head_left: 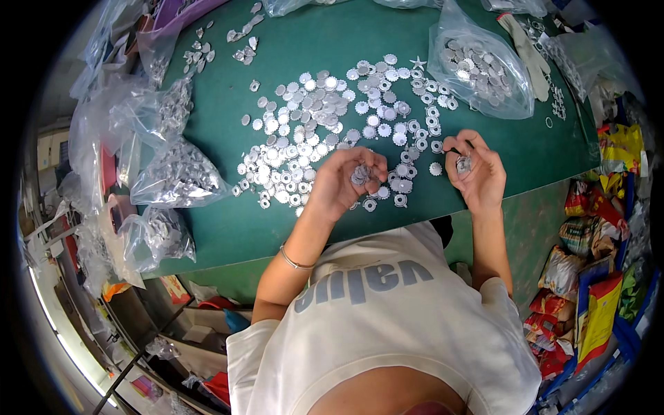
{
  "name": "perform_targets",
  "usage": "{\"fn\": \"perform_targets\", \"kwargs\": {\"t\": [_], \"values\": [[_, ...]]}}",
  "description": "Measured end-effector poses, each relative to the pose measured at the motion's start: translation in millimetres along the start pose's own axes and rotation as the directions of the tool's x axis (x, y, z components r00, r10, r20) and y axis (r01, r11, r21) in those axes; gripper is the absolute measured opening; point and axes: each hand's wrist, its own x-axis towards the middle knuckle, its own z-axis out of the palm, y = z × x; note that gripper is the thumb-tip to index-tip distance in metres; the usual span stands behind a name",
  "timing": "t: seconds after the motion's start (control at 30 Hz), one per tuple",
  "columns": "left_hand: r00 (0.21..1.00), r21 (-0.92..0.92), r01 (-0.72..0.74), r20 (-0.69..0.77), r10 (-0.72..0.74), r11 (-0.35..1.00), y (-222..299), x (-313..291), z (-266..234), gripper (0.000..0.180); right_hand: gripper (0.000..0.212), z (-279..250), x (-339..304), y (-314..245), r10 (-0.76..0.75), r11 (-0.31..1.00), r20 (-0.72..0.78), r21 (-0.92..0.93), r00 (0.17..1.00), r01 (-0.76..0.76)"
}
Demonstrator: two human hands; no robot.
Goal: The person sorts and counts small metal parts by hand on a green workbench, gathering them into piles and placing them into plastic bags.
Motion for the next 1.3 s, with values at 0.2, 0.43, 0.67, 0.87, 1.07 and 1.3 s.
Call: {"fn": "perform_targets", "kwargs": {"t": [0.2,0.43,0.67,0.87,1.07,1.3], "values": [[0.838,0.977,-0.204,0.141,0.528,0.064,-26.5,10.3,11.0,0.015,0.018,-7.1,10.5,23.1,-0.266,-0.008,0.227,-0.972,0.937,0.233],[0.79,0.951,-0.16,0.283,0.543,-0.264,-40.1,24.5,17.9,0.026,0.009,-23.4,18.4,22.1,-0.371,0.348,0.179,-0.883,0.911,0.316],[0.811,0.958,-0.094,0.231,0.538,-0.27,-39.5,24.9,20.6,0.025,0.007,-17.0,15.4,10.9,0.034,0.88,0.016,-0.475,0.999,-0.022],[0.79,0.962,-0.135,0.249,0.56,-0.238,-39.1,22.2,16.8,0.022,0.015,2.2,14.4,34.9,-0.234,-0.215,0.392,-0.913,0.89,0.345],[0.759,0.956,-0.291,0.258,0.598,-0.043,-30.9,13.1,15.3,0.032,0.01,0.8,18.1,34.9,-0.337,0.15,0.295,-0.921,0.894,0.36],[0.836,0.84,-0.39,0.152,0.527,0.377,-9.8,16.9,8.8,0.016,0.021,18.1,25.4,37.9,-0.07,0.709,0.037,-0.702,0.997,0.076]]}}
